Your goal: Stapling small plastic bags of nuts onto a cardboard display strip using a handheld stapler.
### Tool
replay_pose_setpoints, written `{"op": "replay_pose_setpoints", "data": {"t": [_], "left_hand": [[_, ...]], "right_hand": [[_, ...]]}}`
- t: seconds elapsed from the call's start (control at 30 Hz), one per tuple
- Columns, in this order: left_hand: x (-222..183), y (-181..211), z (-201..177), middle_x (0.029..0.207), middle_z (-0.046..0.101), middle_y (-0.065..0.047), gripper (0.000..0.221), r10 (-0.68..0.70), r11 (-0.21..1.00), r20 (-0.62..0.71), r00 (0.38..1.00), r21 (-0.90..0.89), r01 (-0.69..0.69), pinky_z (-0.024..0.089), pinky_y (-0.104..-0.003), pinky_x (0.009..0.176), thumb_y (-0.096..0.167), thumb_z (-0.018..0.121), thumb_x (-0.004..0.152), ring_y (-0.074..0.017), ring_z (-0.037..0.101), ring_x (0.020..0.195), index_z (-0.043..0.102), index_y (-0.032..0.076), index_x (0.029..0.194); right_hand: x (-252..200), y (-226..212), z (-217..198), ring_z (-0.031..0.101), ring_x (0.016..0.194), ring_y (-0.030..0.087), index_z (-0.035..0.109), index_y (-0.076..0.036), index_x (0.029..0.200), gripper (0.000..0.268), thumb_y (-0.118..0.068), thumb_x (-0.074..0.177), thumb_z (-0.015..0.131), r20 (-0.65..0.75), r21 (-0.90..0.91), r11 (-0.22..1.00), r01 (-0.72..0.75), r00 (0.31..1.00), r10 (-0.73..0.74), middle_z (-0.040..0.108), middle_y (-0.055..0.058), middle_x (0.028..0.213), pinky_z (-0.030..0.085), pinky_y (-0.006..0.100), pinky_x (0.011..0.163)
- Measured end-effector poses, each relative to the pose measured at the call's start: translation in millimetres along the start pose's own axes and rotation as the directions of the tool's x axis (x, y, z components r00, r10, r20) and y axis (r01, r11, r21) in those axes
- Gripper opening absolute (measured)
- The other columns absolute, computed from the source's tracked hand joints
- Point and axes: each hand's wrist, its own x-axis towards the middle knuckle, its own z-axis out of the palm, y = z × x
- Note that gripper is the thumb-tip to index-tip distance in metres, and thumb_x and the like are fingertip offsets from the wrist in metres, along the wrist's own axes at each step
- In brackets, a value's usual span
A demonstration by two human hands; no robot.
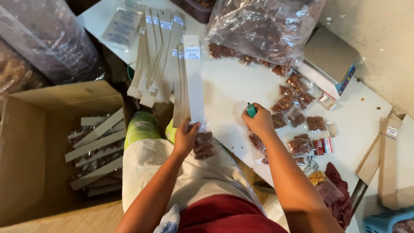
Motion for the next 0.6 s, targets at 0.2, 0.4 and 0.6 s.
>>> {"op": "replay_pose_setpoints", "data": {"t": [0.2,0.4,0.6], "left_hand": [[9.6,8.0,14.5,0.08,0.068,-0.01,0.025,0.081,0.939,0.041,0.996,-0.338,-0.062,0.054,-0.036,0.07,0.025,0.082,0.09,-0.0183,0.06,0.076,0.075,0.003,0.099],[7.0,-16.4,24.1,0.095,0.067,-0.009,0.039,0.159,0.815,0.038,0.987,-0.568,-0.11,0.05,-0.041,0.099,0.038,0.058,0.108,-0.0192,0.057,0.097,0.076,0.005,0.103],[-23.1,28.0,19.1,0.11,0.077,-0.008,0.032,0.226,0.93,-0.002,0.974,-0.297,-0.216,0.051,-0.039,0.102,0.039,0.06,0.105,-0.013,0.066,0.111,0.075,0.014,0.12]], "right_hand": [[-50.4,-67.0,-10.9,0.061,0.053,0.015,0.073,0.004,0.093,0.016,0.002,0.077,0.077,0.346,0.656,0.752,0.054,0.865,-0.364,0.063,0.009,0.06,0.053,0.028,0.053],[-20.0,-63.2,33.9,0.069,0.077,0.015,0.074,-0.011,0.094,0.034,-0.025,0.072,0.095,0.203,0.419,0.896,0.145,0.947,-0.248,0.076,0.008,0.089,0.055,0.032,0.077],[-13.8,-63.1,30.9,0.069,0.075,0.012,0.074,-0.015,0.091,0.038,-0.035,0.07,0.098,0.172,0.399,0.896,0.195,0.944,-0.282,0.076,0.002,0.087,0.055,0.029,0.076]]}}
